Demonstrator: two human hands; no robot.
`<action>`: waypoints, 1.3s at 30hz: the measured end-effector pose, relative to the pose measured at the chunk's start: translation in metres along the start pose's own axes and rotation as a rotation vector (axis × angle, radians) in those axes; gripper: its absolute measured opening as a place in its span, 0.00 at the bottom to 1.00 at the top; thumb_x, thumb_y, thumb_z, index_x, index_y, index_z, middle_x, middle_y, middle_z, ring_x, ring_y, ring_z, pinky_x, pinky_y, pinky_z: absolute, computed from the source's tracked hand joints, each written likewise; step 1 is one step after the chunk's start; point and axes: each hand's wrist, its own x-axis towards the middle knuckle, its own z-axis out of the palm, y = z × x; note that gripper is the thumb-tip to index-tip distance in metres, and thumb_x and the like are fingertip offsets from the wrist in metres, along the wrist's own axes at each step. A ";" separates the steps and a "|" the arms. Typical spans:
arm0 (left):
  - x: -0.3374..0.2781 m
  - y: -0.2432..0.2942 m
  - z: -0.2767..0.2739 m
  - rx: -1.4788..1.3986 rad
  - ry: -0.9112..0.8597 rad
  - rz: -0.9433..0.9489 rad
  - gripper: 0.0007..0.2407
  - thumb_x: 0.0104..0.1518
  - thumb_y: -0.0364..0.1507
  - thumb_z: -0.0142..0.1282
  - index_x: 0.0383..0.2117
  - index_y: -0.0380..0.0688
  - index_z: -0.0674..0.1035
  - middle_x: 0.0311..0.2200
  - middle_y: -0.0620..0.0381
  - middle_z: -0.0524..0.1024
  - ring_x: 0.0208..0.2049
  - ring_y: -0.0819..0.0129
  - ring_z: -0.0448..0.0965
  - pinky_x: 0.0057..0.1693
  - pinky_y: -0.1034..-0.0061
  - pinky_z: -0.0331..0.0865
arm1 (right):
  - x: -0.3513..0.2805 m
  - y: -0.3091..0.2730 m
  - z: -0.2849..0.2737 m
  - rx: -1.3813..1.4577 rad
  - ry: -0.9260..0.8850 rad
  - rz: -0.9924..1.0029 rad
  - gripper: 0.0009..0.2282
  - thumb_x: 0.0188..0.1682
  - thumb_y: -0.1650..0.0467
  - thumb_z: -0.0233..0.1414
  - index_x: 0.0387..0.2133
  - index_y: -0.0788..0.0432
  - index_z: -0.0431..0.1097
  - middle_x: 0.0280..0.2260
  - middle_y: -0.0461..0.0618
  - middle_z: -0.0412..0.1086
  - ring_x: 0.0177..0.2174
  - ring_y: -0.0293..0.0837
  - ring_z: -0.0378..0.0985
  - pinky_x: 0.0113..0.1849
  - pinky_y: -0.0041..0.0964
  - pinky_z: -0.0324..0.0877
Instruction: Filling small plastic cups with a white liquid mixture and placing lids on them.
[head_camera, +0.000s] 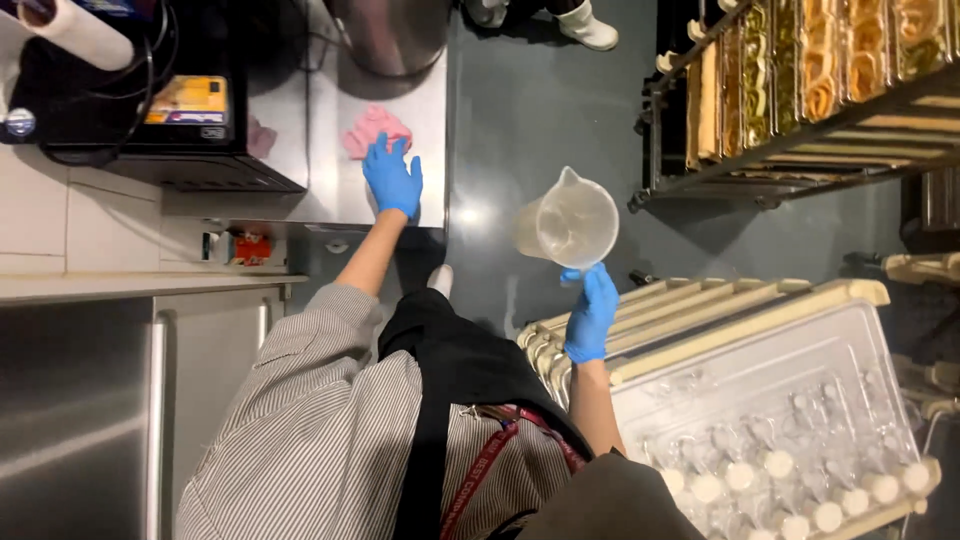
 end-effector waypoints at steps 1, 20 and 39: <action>0.018 -0.014 -0.004 -0.001 0.002 -0.012 0.19 0.60 0.37 0.57 0.56 0.49 0.74 0.63 0.45 0.65 0.62 0.45 0.65 0.64 0.49 0.57 | 0.010 0.002 0.023 -0.005 -0.010 0.003 0.12 0.58 0.69 0.46 0.32 0.66 0.72 0.34 0.50 0.70 0.36 0.41 0.71 0.42 0.36 0.66; 0.017 -0.058 -0.042 0.055 -0.080 0.094 0.16 0.60 0.37 0.51 0.51 0.44 0.78 0.56 0.47 0.71 0.58 0.45 0.67 0.63 0.49 0.53 | 0.127 0.031 0.203 0.000 -0.573 0.154 0.11 0.59 0.69 0.46 0.44 0.65 0.71 0.41 0.48 0.73 0.45 0.40 0.73 0.53 0.38 0.65; 0.010 0.086 -0.036 -0.341 0.507 -0.711 0.20 0.70 0.38 0.40 0.38 0.33 0.82 0.28 0.42 0.78 0.33 0.49 0.78 0.40 0.59 0.68 | 0.251 0.001 0.291 -0.225 -1.612 -0.608 0.13 0.48 0.72 0.56 0.46 0.59 0.73 0.40 0.55 0.74 0.35 0.53 0.79 0.39 0.41 0.74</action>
